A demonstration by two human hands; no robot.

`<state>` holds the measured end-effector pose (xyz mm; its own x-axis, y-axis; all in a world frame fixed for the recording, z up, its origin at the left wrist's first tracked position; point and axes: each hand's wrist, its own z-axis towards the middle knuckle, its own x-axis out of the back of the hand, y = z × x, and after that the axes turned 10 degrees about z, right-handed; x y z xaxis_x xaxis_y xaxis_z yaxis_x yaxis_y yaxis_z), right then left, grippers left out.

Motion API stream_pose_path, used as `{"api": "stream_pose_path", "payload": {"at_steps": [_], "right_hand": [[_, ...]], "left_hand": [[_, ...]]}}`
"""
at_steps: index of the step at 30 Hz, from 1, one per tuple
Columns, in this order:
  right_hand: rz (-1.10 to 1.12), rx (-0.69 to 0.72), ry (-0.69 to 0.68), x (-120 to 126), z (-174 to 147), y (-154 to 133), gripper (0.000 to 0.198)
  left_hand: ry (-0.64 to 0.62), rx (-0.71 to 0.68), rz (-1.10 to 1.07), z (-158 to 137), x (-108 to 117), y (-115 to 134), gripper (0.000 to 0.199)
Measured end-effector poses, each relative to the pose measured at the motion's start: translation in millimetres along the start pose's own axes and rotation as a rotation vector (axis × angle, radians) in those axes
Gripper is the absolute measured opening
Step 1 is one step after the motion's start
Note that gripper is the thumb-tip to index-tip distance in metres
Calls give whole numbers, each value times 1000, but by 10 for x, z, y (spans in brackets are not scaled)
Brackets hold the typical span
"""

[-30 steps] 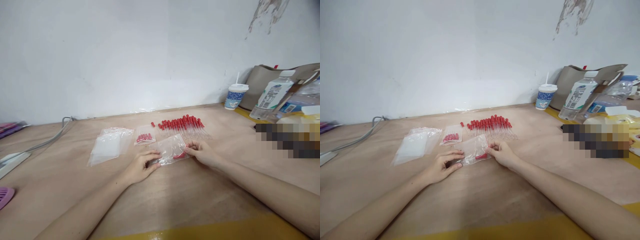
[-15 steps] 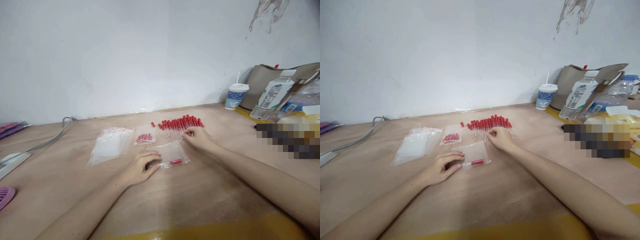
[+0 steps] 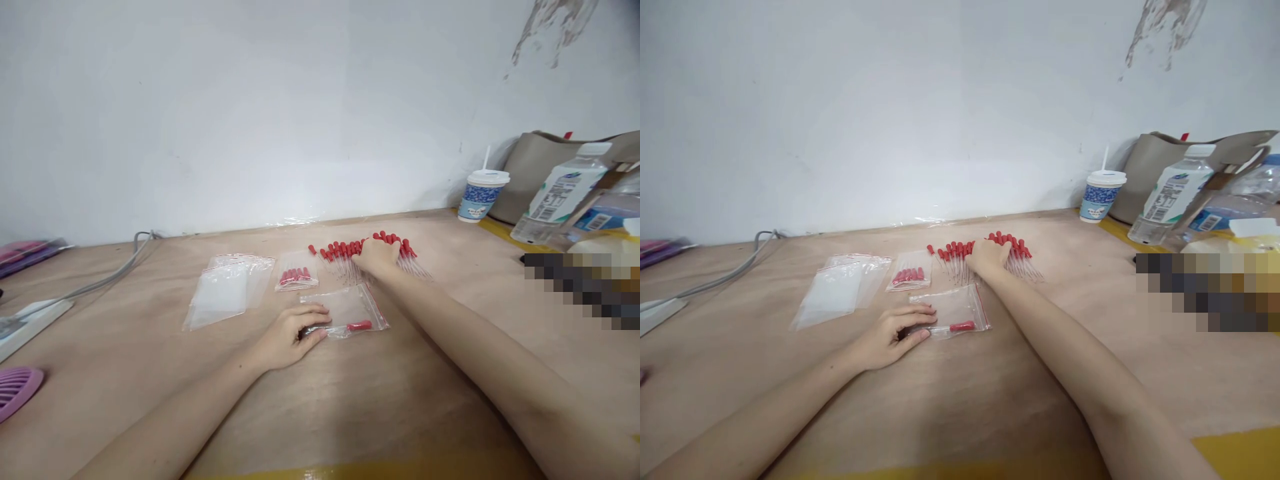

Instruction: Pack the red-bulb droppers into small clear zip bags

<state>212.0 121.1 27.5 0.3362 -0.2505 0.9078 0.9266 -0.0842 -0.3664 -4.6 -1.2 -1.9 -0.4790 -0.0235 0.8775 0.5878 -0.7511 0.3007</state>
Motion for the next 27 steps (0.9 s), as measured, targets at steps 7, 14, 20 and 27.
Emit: {"api": "stream_pose_path", "payload": {"at_steps": [7, 14, 20, 27], "right_hand": [[267, -37, -40, 72, 7, 24, 19], [706, 159, -128, 247, -270, 362, 21], [1314, 138, -82, 200, -674, 722, 75], [1396, -91, -40, 75, -875, 703, 72]], "left_hand": [[3, -5, -13, 6, 18, 26, 25], [-71, 12, -31, 15, 49, 2, 27], [-112, -23, -42, 38, 57, -28, 28], [-124, -22, 2, 36, 62, -7, 31]]}}
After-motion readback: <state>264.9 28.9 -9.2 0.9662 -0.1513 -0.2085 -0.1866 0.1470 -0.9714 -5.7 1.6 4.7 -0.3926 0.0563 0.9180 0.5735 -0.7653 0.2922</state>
